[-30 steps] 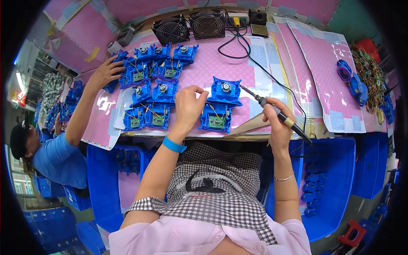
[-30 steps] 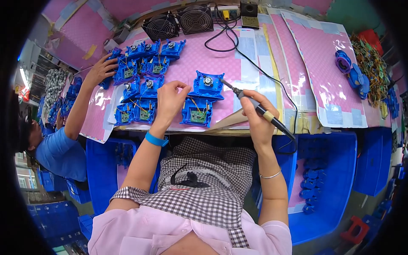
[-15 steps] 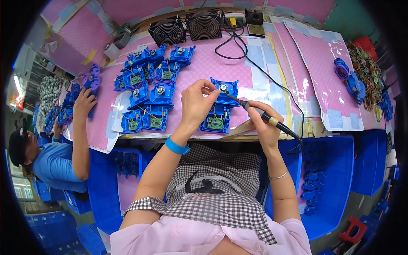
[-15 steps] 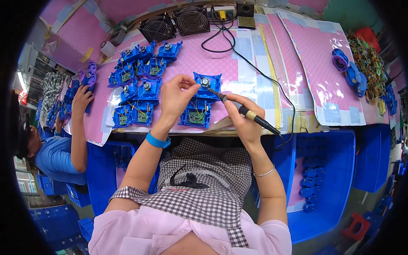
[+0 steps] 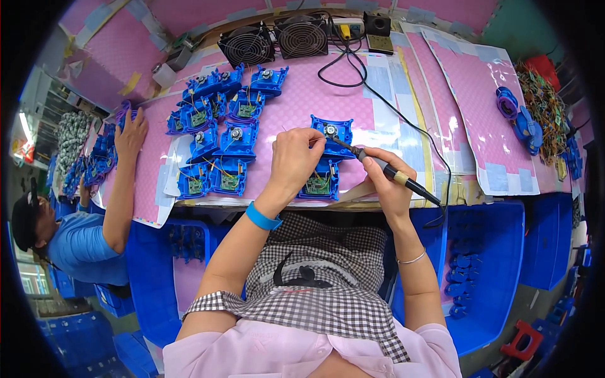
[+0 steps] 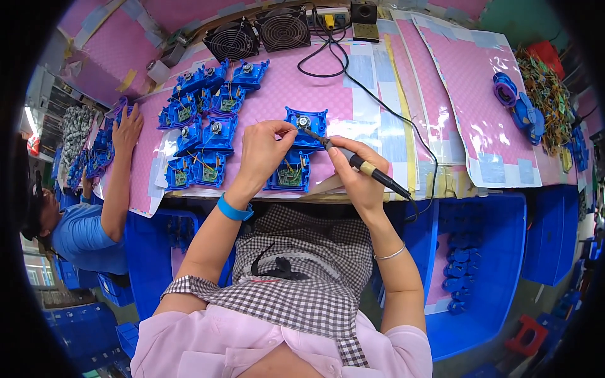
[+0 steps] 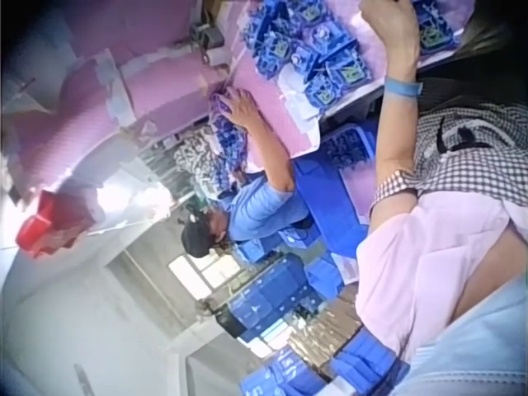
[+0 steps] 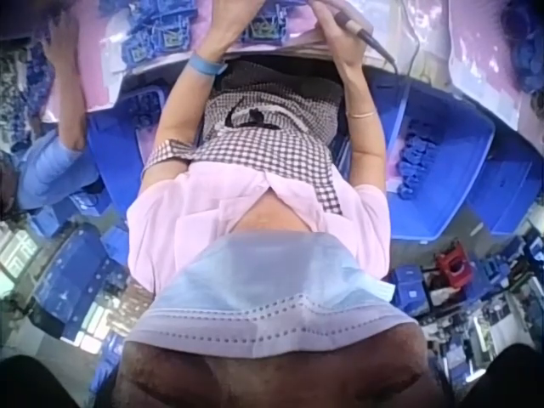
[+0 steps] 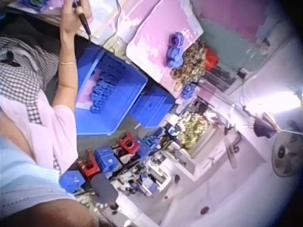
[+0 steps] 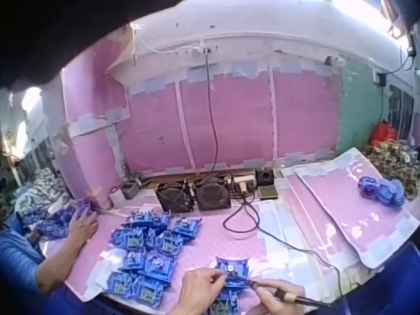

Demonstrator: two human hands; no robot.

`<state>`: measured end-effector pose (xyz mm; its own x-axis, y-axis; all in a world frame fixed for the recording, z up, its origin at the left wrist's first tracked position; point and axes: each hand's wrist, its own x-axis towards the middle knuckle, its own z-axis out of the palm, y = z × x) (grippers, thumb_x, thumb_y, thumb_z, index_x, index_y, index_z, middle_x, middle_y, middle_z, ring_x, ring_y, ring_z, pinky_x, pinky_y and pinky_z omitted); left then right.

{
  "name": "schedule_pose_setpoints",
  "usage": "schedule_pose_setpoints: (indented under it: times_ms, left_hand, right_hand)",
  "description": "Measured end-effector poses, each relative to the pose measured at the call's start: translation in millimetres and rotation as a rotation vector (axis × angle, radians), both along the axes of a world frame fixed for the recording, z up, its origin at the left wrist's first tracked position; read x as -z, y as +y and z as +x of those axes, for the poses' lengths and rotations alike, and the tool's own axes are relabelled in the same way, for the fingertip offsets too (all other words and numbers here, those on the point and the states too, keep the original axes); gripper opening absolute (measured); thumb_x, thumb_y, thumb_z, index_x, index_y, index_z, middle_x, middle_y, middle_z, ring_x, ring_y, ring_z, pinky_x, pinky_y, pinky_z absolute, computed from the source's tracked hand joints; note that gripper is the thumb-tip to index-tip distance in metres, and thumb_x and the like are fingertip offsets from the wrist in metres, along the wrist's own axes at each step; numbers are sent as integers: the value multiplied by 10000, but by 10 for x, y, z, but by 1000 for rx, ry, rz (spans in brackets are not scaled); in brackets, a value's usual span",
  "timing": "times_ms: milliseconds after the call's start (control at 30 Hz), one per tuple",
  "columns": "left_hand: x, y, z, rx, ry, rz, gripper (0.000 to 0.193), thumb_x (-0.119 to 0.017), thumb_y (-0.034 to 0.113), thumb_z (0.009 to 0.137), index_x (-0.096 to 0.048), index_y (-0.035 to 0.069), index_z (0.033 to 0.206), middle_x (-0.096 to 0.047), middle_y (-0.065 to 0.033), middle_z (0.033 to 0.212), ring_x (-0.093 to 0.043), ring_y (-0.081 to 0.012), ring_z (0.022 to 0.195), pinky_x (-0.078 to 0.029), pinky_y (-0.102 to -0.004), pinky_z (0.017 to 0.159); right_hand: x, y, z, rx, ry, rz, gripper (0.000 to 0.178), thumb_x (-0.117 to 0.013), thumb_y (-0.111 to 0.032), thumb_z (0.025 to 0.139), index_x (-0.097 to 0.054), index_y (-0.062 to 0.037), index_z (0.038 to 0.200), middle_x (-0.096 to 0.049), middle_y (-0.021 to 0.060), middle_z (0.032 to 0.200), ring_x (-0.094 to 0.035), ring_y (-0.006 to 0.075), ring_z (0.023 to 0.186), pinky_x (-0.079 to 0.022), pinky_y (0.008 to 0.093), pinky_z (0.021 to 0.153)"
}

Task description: Soldering electronic components onto a circuit board within a plastic housing on a factory assembly line.

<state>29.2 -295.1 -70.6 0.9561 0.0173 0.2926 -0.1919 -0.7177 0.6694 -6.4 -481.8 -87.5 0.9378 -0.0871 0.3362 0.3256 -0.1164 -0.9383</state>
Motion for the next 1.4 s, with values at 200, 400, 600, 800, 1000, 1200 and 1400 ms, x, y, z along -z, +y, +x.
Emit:
schedule_pose_setpoints:
  times_ms: [200,400,600,800,1000,1200,1400]
  left_hand:
    - [31,0,15,12,-16,21,147,-679,132,758,-722,15,838,-697,-133,762,-682,-241,696,-518,-326,642]
    - [27,-3,20,13,-10,11,146,-681,132,758,-723,19,841,-698,-130,770,-682,-237,704,-519,-322,650]
    - [31,-4,24,14,-8,-1,146,-681,130,756,-722,17,839,-699,-128,770,-681,-233,701,-519,-320,653]
    - [42,-7,39,23,-18,4,145,-678,131,758,-718,13,832,-697,-130,766,-680,-236,700,-519,-320,659]
    - [51,-5,42,32,-47,-1,147,-659,127,768,-708,-2,820,-687,-156,772,-672,-286,711,-521,-355,667]
    - [-311,403,-398,-35,-246,118,241,-732,151,754,-679,-2,933,-646,-155,825,-634,-286,742,-498,-370,665]
    - [-275,943,-562,-262,38,604,372,-745,262,749,-638,25,1015,-635,-162,856,-632,-339,769,-503,-420,661]
  right_hand:
    - [18,-41,10,-5,-20,-44,206,-686,-77,830,-684,14,1015,-659,49,739,-589,68,595,-436,183,530]
    - [-62,-107,-36,10,18,63,219,-675,-65,834,-666,44,1023,-657,70,748,-595,92,595,-448,194,543]
    - [-114,-281,-74,81,90,123,235,-644,-61,848,-646,54,1053,-629,85,747,-577,111,608,-452,226,575]
    - [-152,-464,-72,227,-32,269,232,-611,-87,894,-632,49,1080,-597,68,732,-518,88,538,-405,205,500]
    - [-109,-423,-94,123,-39,290,257,-556,-230,960,-602,-4,1073,-527,28,588,-453,71,464,-357,192,439]
    - [-95,-349,-121,-24,9,13,181,-639,-159,895,-566,-22,989,-662,163,940,-637,152,753,-503,265,668]
    - [-317,23,-183,-298,-84,-457,448,-823,-181,665,-508,-26,943,-575,228,1232,-570,426,1061,-445,431,904]
